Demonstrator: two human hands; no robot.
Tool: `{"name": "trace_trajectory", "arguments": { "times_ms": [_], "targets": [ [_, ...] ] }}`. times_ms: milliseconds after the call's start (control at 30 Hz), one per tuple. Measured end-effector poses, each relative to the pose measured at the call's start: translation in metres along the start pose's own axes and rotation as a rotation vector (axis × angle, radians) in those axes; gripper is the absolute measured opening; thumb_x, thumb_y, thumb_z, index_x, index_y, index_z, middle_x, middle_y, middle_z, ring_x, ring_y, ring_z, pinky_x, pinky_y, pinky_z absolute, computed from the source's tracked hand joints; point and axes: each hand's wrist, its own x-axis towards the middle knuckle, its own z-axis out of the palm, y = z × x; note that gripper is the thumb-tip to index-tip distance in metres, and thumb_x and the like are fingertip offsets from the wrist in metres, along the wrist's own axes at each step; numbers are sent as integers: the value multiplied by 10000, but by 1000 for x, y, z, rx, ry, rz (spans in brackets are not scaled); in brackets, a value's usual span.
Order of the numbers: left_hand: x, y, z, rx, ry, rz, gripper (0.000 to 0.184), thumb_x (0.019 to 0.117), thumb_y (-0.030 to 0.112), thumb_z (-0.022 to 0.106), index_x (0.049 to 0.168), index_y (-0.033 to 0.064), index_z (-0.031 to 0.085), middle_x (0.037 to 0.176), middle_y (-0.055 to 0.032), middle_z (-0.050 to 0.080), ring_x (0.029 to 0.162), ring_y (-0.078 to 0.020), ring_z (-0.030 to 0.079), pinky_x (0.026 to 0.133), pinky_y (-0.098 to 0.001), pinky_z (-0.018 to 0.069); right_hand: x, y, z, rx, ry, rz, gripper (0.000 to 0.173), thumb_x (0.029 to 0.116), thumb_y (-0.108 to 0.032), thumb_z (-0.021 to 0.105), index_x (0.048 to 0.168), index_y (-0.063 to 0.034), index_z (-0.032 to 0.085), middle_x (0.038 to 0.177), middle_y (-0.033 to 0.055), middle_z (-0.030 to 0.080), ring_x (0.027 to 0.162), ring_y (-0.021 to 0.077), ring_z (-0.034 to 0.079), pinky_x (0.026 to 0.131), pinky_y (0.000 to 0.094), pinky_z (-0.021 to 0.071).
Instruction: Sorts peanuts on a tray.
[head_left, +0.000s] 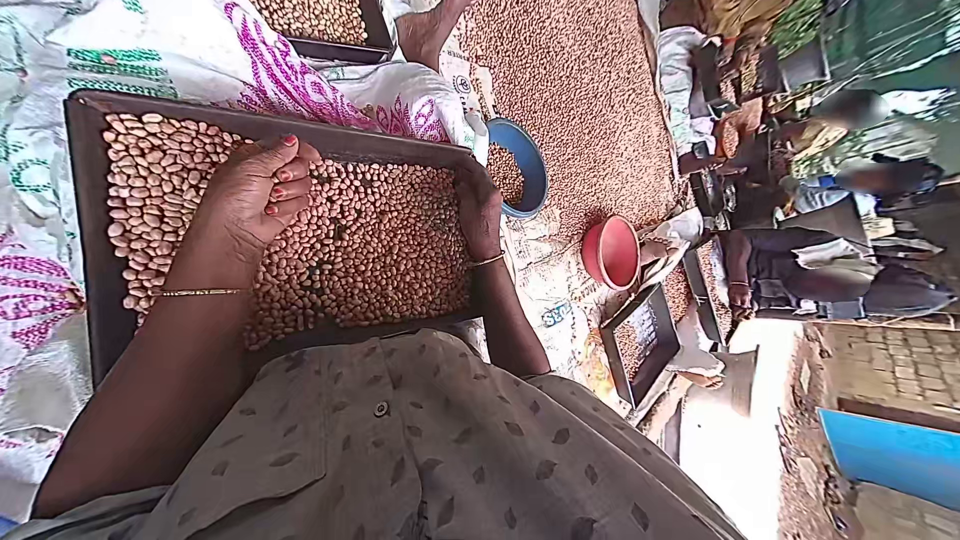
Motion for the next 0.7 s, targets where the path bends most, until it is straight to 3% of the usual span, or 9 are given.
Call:
{"name": "trace_trajectory", "arguments": {
  "times_ms": [67, 133, 333, 400, 433, 500, 533, 633, 700],
  "targets": [
    [1, 4, -4, -78, 54, 80, 317, 1115, 220, 344, 929, 181, 597, 602, 134, 394, 417, 51, 286, 373, -80, 241, -10, -10, 0, 123, -26, 5, 368, 1008, 13, 500, 1356, 75, 603, 1337, 241, 645, 1234, 257, 649, 1061, 361, 520],
    [1, 6, -5, -171, 100, 144, 327, 1114, 202, 328, 949, 167, 608, 607, 132, 417, 430, 48, 322, 391, -79, 262, -26, -27, 4, 201, -97, -41, 299, 1007, 3, 528, 1271, 93, 635, 1225, 234, 686, 1092, 230, 706, 947, 345, 583],
    [1, 15, -10, -430, 211, 316, 390, 1101, 158, 233, 921, 154, 579, 652, 100, 497, 466, 40, 400, 413, -74, 298, -91, -63, 31, 215, -640, -427, 186, 948, 16, 623, 1078, 49, 752, 1070, 196, 753, 981, 292, 747, 880, 445, 606],
    [-5, 12, -11, -547, 281, 378, 338, 1099, 165, 268, 904, 174, 545, 710, 84, 534, 538, 36, 473, 489, -67, 372, -94, -56, 31, 126, -609, -409, 195, 943, 21, 618, 1085, 40, 750, 1101, 200, 744, 1010, 312, 739, 895, 465, 600],
    [-13, 7, -10, -574, 314, 392, 294, 1097, 180, 300, 916, 200, 530, 774, 82, 557, 630, 30, 530, 593, -74, 438, -91, -49, 30, 120, -541, -379, 189, 942, 23, 619, 1078, 44, 748, 1086, 194, 746, 997, 298, 740, 898, 452, 602],
    [-25, -4, -2, -649, 410, 391, 218, 1078, 168, 346, 937, 194, 509, 869, 39, 598, 802, -31, 628, 793, -160, 538, -83, -42, 26, 177, -396, -277, 170, 961, -1, 618, 1063, 53, 743, 1027, 173, 757, 948, 241, 746, 890, 395, 606],
    [-28, -3, 8, -672, 479, 367, 180, 1077, 154, 357, 971, 170, 501, 897, 4, 609, 841, -77, 656, 831, -217, 562, -79, -44, 24, 224, -338, -219, 179, 956, -3, 608, 1053, 60, 744, 993, 169, 757, 907, 215, 741, 863, 363, 600],
    [-21, 6, 48, -727, 671, 232, 110, 1087, 148, 403, 1036, 117, 495, 860, -39, 574, 757, -132, 651, 739, -262, 595, -74, -50, 17, 317, -293, -99, 210, 957, 8, 578, 1074, 93, 731, 1016, 191, 756, 909, 193, 746, 868, 314, 600],
    [-8, 21, 66, -745, 612, 204, 129, 1094, 178, 392, 1027, 120, 486, 848, -38, 576, 742, -120, 649, 718, -239, 587, -76, -50, 16, 298, -288, -112, 209, 955, 9, 587, 1080, 95, 731, 1024, 199, 755, 920, 200, 747, 879, 313, 595]
  ]
}}
